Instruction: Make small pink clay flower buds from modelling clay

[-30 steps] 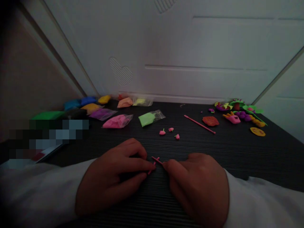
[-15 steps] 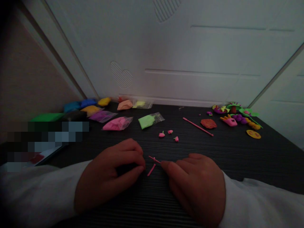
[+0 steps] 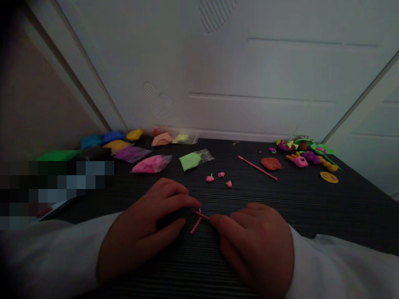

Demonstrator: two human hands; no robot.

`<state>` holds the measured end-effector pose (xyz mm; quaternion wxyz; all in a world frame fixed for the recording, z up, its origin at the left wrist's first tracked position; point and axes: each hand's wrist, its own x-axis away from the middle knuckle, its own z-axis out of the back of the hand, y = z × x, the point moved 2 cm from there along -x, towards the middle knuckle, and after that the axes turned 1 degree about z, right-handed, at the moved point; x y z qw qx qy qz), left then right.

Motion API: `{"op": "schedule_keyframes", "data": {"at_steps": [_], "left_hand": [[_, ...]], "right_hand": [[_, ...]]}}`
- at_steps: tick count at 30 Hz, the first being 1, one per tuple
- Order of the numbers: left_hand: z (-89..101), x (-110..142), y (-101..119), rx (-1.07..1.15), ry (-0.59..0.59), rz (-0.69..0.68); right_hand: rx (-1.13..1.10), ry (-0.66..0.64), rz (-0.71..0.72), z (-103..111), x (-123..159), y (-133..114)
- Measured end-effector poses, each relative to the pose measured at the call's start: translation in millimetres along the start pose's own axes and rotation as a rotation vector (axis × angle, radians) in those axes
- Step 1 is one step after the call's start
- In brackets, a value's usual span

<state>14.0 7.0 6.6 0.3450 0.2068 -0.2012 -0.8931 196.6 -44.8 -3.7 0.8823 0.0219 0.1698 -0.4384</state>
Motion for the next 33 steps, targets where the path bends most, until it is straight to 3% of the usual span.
{"op": "schedule_keyframes", "data": {"at_steps": [21,33], "left_hand": [[-3.2,-0.5,-2.3,-0.061,-0.033,0.004],[-3.7,-0.4,-2.3,-0.077,-0.045,0.013]], "right_hand": [[0.011,-0.042,-0.031,0.0,1.9,6.1],[-0.042,0.031,-0.013,6.2,5.5,13.3]]}}
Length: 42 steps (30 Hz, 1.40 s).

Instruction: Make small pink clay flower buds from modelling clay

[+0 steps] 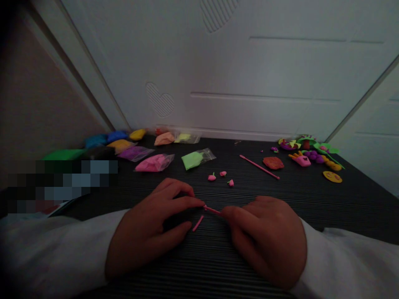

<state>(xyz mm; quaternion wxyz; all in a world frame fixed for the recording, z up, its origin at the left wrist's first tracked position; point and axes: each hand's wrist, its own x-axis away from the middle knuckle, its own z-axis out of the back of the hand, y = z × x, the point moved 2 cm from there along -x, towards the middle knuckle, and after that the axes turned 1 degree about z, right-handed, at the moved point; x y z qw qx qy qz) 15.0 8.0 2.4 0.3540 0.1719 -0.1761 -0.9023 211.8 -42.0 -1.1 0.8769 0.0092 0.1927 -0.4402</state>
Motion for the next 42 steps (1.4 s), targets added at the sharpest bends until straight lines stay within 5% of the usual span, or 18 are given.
{"op": "schedule_keyframes", "data": {"at_steps": [9,16,42], "left_hand": [[3.9,0.8,1.2,0.08,0.048,-0.017],[8.8,3.5,5.3,0.107,0.061,-0.129],[7.6,4.5,6.0,0.075,-0.049,-0.155]], "right_hand": [[0.03,0.036,-0.087,1.2,-1.7,0.8],[0.016,0.05,-0.017,-3.9,1.6,-13.2],[0.044,0.05,0.056,-8.8,-3.2,-21.4]]}}
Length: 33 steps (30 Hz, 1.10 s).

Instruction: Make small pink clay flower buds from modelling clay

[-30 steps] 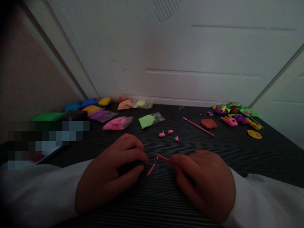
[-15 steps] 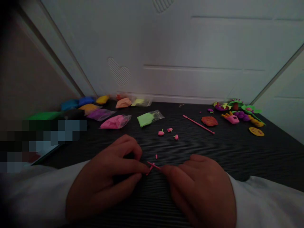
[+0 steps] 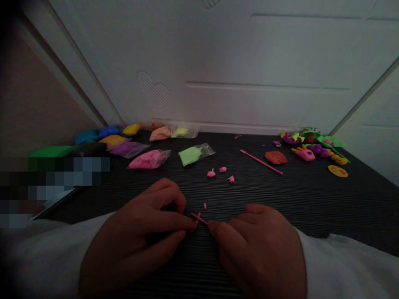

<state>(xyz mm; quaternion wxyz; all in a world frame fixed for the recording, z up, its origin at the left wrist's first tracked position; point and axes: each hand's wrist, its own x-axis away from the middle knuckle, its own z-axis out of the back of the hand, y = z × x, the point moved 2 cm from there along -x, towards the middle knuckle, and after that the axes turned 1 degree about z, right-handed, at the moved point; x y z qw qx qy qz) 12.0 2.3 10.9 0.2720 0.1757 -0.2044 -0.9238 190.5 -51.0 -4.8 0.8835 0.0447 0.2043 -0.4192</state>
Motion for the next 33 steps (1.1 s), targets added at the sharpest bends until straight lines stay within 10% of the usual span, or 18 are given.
{"op": "schedule_keyframes", "data": {"at_steps": [33], "left_hand": [[-1.0,-0.7,-0.8,0.067,0.091,0.044]], "right_hand": [[-0.047,-0.135,0.008,1.4,-5.0,1.1]]}}
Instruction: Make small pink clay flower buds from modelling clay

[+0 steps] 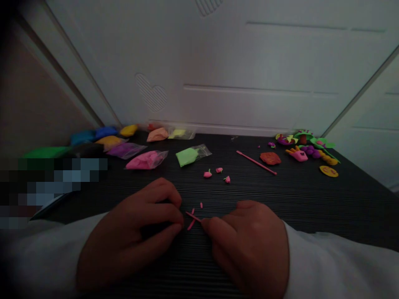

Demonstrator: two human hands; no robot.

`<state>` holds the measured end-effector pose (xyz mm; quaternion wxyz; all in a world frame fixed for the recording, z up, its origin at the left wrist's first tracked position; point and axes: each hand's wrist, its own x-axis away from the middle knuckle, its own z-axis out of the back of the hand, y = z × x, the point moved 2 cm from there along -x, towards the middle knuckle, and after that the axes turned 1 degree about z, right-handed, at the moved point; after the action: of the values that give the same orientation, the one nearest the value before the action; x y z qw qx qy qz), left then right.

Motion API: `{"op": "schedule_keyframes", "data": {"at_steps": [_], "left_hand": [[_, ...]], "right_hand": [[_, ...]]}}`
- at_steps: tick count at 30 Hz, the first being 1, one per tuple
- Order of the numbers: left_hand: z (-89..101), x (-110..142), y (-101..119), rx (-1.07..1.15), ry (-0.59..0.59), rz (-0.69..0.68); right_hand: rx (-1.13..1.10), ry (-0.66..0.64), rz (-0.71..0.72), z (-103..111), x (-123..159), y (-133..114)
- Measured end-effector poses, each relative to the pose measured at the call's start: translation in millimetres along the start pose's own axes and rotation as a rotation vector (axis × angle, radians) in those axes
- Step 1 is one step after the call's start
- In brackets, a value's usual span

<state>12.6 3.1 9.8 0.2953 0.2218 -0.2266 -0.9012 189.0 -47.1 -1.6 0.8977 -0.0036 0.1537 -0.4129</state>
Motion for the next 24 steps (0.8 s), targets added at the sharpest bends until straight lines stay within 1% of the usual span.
{"op": "schedule_keyframes", "data": {"at_steps": [2,7,12,16,19,22,24], "left_hand": [[0.7,-1.1,-1.0,0.024,0.019,0.037],[2.4,-3.2,-4.4,0.051,0.064,0.108],[1.4,-4.3,-6.7,0.01,0.062,0.117],[1.3,-4.2,-7.6,0.022,0.059,0.117],[2.8,-1.0,-4.5,0.05,0.048,0.049],[4.5,3.9,1.9,0.013,-0.011,-0.108],[5.5,6.3,5.0,-0.04,-0.051,-0.173]], "right_hand": [[-0.017,-0.002,-0.006,-1.2,0.3,1.5],[-0.035,0.073,-0.005,-1.6,3.3,3.9],[-0.026,0.135,-0.026,-0.1,4.6,3.4],[-0.013,0.157,-0.016,0.6,7.1,2.7],[-0.01,0.164,-0.002,1.1,7.8,2.2],[-0.026,0.156,0.005,0.5,7.8,1.8],[-0.036,0.155,0.002,-0.4,8.1,1.5]]}}
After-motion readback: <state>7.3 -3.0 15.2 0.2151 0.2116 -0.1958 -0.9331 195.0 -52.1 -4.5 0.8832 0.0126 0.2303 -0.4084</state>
